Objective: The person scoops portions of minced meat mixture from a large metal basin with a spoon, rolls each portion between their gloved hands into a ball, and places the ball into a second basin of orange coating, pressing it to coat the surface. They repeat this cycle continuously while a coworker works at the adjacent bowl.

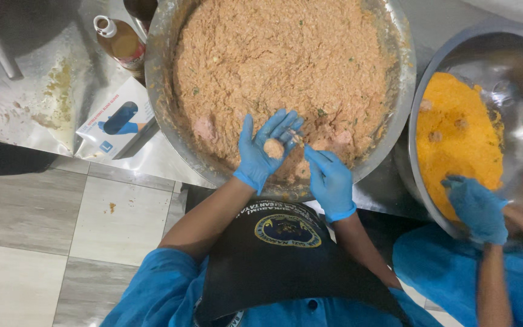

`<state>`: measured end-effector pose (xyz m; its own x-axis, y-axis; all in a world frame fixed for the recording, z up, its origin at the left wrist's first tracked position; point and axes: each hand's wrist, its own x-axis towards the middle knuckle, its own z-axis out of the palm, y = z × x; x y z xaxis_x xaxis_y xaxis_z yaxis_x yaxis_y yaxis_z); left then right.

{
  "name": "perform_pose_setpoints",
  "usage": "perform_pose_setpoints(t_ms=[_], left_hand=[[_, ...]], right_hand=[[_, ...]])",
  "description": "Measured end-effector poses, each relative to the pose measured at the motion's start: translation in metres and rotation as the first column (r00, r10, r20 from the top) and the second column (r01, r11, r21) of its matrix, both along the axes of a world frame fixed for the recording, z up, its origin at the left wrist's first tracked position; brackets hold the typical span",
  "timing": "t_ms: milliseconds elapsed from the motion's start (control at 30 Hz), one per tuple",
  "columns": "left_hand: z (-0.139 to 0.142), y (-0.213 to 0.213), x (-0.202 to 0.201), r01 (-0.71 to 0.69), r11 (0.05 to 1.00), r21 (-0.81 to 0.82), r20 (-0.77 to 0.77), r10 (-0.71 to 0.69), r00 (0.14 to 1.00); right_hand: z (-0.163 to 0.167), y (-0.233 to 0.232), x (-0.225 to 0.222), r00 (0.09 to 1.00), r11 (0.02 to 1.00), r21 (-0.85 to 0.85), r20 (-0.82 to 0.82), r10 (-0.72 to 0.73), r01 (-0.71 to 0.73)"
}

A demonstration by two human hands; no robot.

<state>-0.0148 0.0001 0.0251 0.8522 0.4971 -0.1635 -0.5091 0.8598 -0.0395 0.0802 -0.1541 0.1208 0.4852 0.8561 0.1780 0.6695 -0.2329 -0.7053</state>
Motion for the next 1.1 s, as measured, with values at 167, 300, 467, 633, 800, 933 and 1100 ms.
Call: perform_pose_setpoints(t_ms=[167, 300, 467, 633, 800, 933, 1100], left_hand=[[-0.003, -0.004, 0.003, -0.053, 0.985, 0.165, -0.157, 0.08, 0.984], [-0.013, -0.004, 0.003, -0.049, 0.996, 0.074, -0.214, 0.064, 0.975], [-0.019, -0.002, 0.005, -0.034, 0.999, 0.025, -0.218, 0.039, 0.975], [-0.013, -0.006, 0.005, 0.039, 0.998, -0.054, -0.071, -0.043, 0.997], [-0.005, -0.004, -0.001, 0.073, 0.994, -0.077, 0.01, -0.072, 0.997], [0.001, 0.002, -0.004, 0.036, 0.999, 0.01, -0.067, -0.036, 0.997], [0.003, -0.001, -0.001, -0.1, 0.969, 0.224, -0.075, 0.119, 0.99]], right_hand=[[-0.033, -0.002, -0.008, 0.995, 0.999, -0.028, -0.098, 0.032, -0.035], [-0.053, -0.004, -0.002, 0.909, 0.972, -0.233, -0.41, -0.069, -0.032], [-0.049, -0.005, 0.011, 0.669, 0.947, -0.317, -0.714, -0.204, -0.05], [-0.028, -0.001, 0.0, 0.929, 0.999, -0.009, -0.368, 0.028, -0.034], [-0.003, -0.007, -0.005, 0.993, 0.993, 0.031, 0.051, 0.108, -0.11], [-0.004, -0.009, -0.005, 0.977, 0.997, 0.021, -0.202, -0.068, 0.074], [-0.032, -0.01, -0.009, 0.973, 0.984, -0.151, -0.195, -0.12, 0.091]])
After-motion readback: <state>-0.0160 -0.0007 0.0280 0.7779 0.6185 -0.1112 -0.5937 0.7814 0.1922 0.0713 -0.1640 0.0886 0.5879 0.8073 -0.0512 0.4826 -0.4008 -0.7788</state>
